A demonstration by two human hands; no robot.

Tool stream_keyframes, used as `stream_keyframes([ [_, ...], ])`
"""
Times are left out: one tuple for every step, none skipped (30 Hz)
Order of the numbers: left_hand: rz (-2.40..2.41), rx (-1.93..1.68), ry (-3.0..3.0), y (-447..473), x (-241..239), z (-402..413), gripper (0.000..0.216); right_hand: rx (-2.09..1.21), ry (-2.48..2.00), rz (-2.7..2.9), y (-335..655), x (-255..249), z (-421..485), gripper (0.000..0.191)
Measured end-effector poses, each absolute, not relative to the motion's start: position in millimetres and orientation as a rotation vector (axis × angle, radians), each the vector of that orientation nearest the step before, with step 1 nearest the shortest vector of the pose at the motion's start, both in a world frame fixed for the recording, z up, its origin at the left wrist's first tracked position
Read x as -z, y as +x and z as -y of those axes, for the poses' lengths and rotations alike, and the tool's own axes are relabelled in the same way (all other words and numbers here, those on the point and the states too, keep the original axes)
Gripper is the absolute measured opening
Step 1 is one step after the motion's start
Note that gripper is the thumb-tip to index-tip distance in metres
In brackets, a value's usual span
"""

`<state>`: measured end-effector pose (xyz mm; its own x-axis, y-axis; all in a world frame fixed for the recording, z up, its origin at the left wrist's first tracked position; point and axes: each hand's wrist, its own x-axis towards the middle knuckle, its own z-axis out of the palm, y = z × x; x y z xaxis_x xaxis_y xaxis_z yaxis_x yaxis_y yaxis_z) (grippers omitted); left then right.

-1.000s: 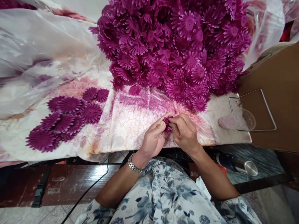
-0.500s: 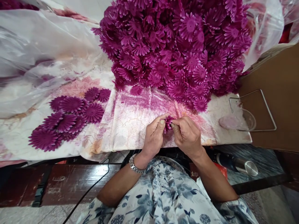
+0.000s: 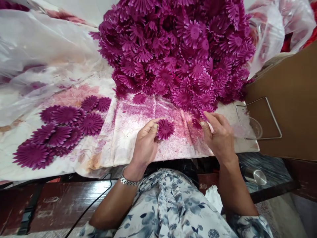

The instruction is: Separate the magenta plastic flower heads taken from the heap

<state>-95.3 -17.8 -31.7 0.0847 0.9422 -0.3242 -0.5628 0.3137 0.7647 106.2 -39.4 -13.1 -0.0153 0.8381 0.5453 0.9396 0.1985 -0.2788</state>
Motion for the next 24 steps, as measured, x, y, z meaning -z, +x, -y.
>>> stream_keyframes([
  [-0.904,-1.193,0.493,-93,31,18,0.024,0.204,-1.641,1.846,103,12,40,0.023],
  [-0.890,-1.182,0.482,-90,31,18,0.023,0.165,-1.599,1.833,98,11,42,0.022],
  [-0.872,-1.172,0.472,-87,31,19,0.022,0.096,-1.544,1.834,91,9,44,0.020],
  [-0.852,-1.155,0.458,-84,31,20,0.021,0.009,-1.484,1.854,83,8,45,0.017],
  [-0.831,-1.132,0.442,-80,31,21,0.020,-0.076,-1.427,1.887,75,8,46,0.013],
  [-0.807,-1.107,0.422,-77,32,22,0.019,-0.144,-1.382,1.924,67,8,47,0.010],
  [-0.784,-1.081,0.398,-74,33,24,0.018,-0.175,-1.352,1.957,60,10,47,0.006],
  [-0.762,-1.061,0.371,-73,34,26,0.017,-0.174,-1.342,1.977,54,13,47,0.004],
  [-0.740,-1.049,0.346,-72,35,27,0.015,-0.155,-1.341,1.983,50,17,46,0.004],
  [-0.720,-1.047,0.329,-71,36,29,0.015,-0.141,-1.343,1.982,49,20,45,0.005],
  [-0.707,-1.049,0.320,-72,36,30,0.016,-0.141,-1.345,1.974,48,24,44,0.006],
  [-0.704,-1.048,0.321,-73,37,31,0.015,-0.151,-1.346,1.960,49,26,44,0.007],
  [-0.706,-1.035,0.332,-74,37,32,0.016,-0.168,-1.349,1.939,50,28,44,0.008],
  [-0.708,-1.014,0.351,-75,37,32,0.020,-0.193,-1.354,1.916,51,28,44,0.008],
  [-0.709,-0.994,0.371,-77,37,33,0.025,-0.220,-1.360,1.893,53,28,45,0.009],
  [-0.709,-0.977,0.383,-78,36,33,0.028,-0.250,-1.368,1.871,54,26,45,0.011],
  [-0.709,-0.969,0.388,-78,35,33,0.029,-0.279,-1.376,1.855,54,25,46,0.011],
  [-0.712,-0.969,0.386,-78,35,34,0.028,-0.307,-1.382,1.843,54,23,47,0.011],
  [-0.720,-0.980,0.379,-78,35,34,0.028,-0.329,-1.387,1.835,54,22,48,0.011],
  [-0.730,-0.994,0.372,-78,35,34,0.027,-0.340,-1.390,1.832,54,21,49,0.010],
  [-0.737,-1.008,0.365,-77,35,35,0.028,-0.337,-1.392,1.833,53,20,49,0.009],
  [-0.736,-1.023,0.357,-76,35,35,0.028,-0.318,-1.393,1.836,53,20,50,0.008],
  [-0.728,-1.038,0.342,-75,36,36,0.026,-0.288,-1.393,1.840,52,20,51,0.008],
  [-0.718,-1.049,0.316,-74,37,36,0.023,-0.250,-1.389,1.847,51,20,52,0.007],
])
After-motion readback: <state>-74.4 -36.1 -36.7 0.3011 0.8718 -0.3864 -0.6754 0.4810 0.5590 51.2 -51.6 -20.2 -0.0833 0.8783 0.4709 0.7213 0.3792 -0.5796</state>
